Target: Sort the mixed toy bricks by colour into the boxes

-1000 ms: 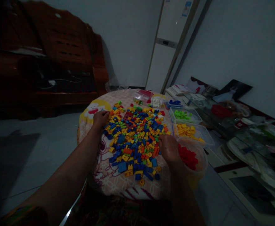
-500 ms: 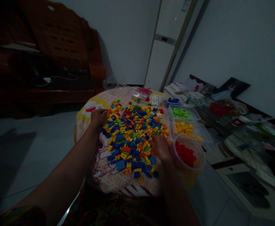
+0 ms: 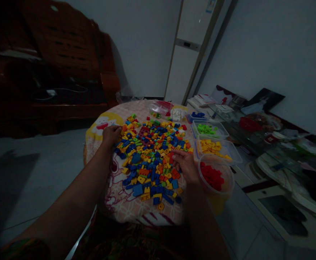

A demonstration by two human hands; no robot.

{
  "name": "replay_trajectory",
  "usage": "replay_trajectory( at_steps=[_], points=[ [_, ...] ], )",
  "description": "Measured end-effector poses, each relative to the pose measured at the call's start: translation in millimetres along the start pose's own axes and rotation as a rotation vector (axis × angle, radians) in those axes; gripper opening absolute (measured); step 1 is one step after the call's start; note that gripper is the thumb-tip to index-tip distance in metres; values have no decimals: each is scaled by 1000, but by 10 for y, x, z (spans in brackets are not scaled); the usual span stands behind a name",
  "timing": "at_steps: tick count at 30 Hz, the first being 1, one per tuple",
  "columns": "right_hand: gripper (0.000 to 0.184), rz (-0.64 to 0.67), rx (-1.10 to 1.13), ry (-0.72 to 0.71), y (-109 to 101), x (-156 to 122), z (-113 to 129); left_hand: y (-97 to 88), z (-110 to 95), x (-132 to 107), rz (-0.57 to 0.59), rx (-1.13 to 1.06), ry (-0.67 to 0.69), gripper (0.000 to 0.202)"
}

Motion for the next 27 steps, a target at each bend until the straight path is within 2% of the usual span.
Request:
replay_trajectory(
  at_steps=[5, 8, 16, 27],
  points=[
    [32, 45, 104, 7, 68, -22, 16, 6, 12, 4, 3, -5, -13, 39],
    [30, 39, 94, -15, 119, -16, 45, -3, 9, -4, -7, -14, -8, 39],
    [25, 202, -28, 22, 510, -61, -44, -17, 0, -11, -9, -5, -3, 38],
    [22, 168, 74, -9, 393, -106, 44, -28, -2, 7, -22, -31, 11, 39]
  ],
)
Point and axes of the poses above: each hand's wrist, its own x-axis towards the middle knuckle, its own y-axis out of the palm, z = x × y, the point moved 10 cm from there along x, towards the middle knuckle, and after that the axes turned 5 degrees about y, right-handed, at the moved point
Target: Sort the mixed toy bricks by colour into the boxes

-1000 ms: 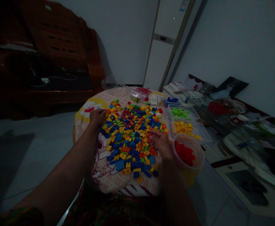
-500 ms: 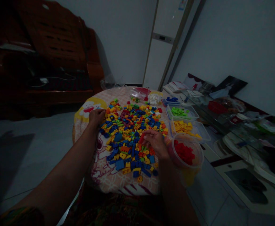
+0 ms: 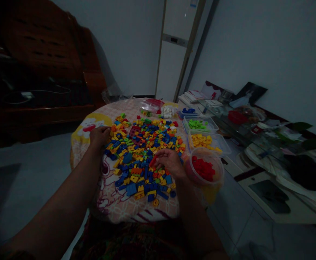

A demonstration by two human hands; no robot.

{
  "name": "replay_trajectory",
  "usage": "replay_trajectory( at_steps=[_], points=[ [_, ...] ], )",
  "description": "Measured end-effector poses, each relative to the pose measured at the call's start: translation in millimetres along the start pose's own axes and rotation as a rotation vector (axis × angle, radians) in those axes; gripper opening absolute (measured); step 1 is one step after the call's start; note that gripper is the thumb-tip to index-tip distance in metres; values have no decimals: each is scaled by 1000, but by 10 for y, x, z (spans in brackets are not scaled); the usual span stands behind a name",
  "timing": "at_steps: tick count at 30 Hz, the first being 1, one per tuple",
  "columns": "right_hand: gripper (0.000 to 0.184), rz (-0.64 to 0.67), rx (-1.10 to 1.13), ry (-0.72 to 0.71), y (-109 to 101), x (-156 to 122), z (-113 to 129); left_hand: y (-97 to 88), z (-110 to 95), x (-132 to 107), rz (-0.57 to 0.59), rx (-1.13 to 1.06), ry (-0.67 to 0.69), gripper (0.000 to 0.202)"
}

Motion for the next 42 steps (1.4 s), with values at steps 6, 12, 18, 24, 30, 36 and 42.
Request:
replay_trajectory(
  at_steps=[6, 12, 18, 24, 30, 36, 42],
  points=[
    [20, -113, 39, -91, -229, -54, 133, 8, 35, 30, -2, 25, 3, 39],
    [21, -136, 80, -117, -308, -77, 151, 16, 63, 35, 4, 30, -20, 39],
    [22, -151, 117, -112, -301, -80, 133, 24, 49, 34, 0, 6, -8, 38],
    [24, -182, 51, -86, -295, -22, 70, 5, 22, 4, -1, -1, -7, 38],
    [28, -230, -11, -105, -199, 226, 154, -1, -18, -15, 19, 16, 12, 39],
    [24, -256, -199, -253, -29, 733, 442, 16, -6, -7, 9, 25, 27, 39],
    [30, -268, -934, -342, 384, 1288, 638, 22, -17, -25, 9, 3, 24, 37]
  ],
)
Point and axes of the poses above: each hand's wrist, its own x-axis towards the middle knuckle, its own y-axis out of the palm, z = x × y, the point moved 10 cm from there along x, towards the middle knuckle, and after that the axes turned 5 degrees about y, right-handed, at the moved point
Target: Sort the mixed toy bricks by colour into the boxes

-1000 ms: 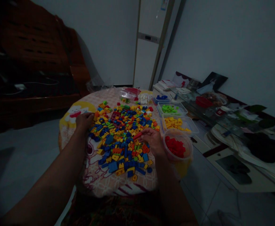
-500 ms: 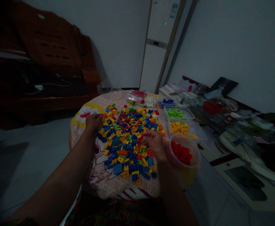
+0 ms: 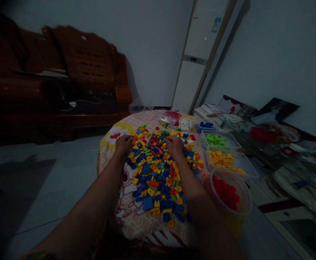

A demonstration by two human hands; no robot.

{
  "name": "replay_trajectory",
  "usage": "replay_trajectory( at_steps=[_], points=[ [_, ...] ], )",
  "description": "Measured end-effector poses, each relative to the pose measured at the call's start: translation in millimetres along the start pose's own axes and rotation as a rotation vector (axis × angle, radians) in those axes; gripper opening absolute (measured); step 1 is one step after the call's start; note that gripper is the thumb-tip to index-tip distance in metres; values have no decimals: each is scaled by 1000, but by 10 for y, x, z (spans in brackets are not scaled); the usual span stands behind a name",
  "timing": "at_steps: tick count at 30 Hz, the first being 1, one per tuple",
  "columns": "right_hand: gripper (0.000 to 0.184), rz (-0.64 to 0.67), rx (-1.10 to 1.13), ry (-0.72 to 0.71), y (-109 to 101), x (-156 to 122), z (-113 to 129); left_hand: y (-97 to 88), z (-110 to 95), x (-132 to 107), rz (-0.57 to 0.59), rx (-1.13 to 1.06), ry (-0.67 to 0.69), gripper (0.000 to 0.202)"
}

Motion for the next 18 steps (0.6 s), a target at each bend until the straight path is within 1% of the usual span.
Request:
replay_trajectory(
  at_steps=[4, 7, 9, 12, 18],
  points=[
    [20, 83, -253, -49, 297, 131, 117, 16, 12, -9, 10, -8, -11, 38],
    [18, 150, -421, -69, 519, 121, 150, 23, 9, -8, 13, -11, -6, 37],
    [19, 180, -497, -90, 613, 92, 173, 23, 3, -1, 14, -15, -2, 37],
    [22, 200, -564, -128, 648, 51, 219, 33, -1, 12, 27, -32, -3, 36],
    [17, 215, -577, -174, 557, 28, 261, 16, 1, 3, 20, -62, -16, 38]
  ],
)
Point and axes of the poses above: each hand's wrist, its own x-axis towards the middle knuckle, its own y-axis out of the palm, z = x × y, the point moved 10 cm from there along x, towards the middle knuckle, and after that the axes turned 5 degrees about y, right-handed, at the moved point
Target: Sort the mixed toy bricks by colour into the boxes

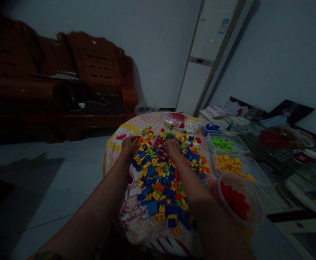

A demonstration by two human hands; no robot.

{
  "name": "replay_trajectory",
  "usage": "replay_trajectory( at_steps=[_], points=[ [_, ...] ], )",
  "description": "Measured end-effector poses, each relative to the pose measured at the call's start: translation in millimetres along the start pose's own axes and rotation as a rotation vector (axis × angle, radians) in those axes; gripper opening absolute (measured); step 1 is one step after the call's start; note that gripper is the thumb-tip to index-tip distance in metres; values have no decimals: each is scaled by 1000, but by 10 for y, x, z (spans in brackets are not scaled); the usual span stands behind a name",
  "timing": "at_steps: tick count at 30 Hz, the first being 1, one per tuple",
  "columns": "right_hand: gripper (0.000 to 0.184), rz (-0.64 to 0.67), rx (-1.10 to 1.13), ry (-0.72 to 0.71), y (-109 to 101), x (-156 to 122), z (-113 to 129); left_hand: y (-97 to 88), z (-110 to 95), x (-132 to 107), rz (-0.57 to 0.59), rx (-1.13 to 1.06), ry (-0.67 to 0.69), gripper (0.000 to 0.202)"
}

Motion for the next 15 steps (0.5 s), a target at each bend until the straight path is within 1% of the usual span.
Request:
replay_trajectory(
  at_steps=[4, 7, 11, 13, 15],
  points=[
    [15, -7, 84, -26, -17, -1, 12, -23, -34, -28, -4, 4, 13, 38],
    [18, -41, 189, -14, -107, 4, -14, -33, -41, -35, 1, 15, 7, 38],
    [20, -118, 357, -3, -362, -82, -95, -34, -29, -30, 2, 17, -9, 38],
    [18, -190, 536, -9, -534, -211, -167, -38, -29, -28, -8, 7, -4, 39],
    [15, -259, 713, -16, -688, -399, -261, -38, -25, -26, -15, 3, 0, 40]
  ],
)
Point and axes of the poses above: each hand's wrist, its own x-axis towards the middle knuckle, its own y-axis out of the palm, z = x × y, the point moved 10 cm from there along x, towards the middle knuckle, and after that the axes turned 5 degrees about y, right-handed, at the moved point
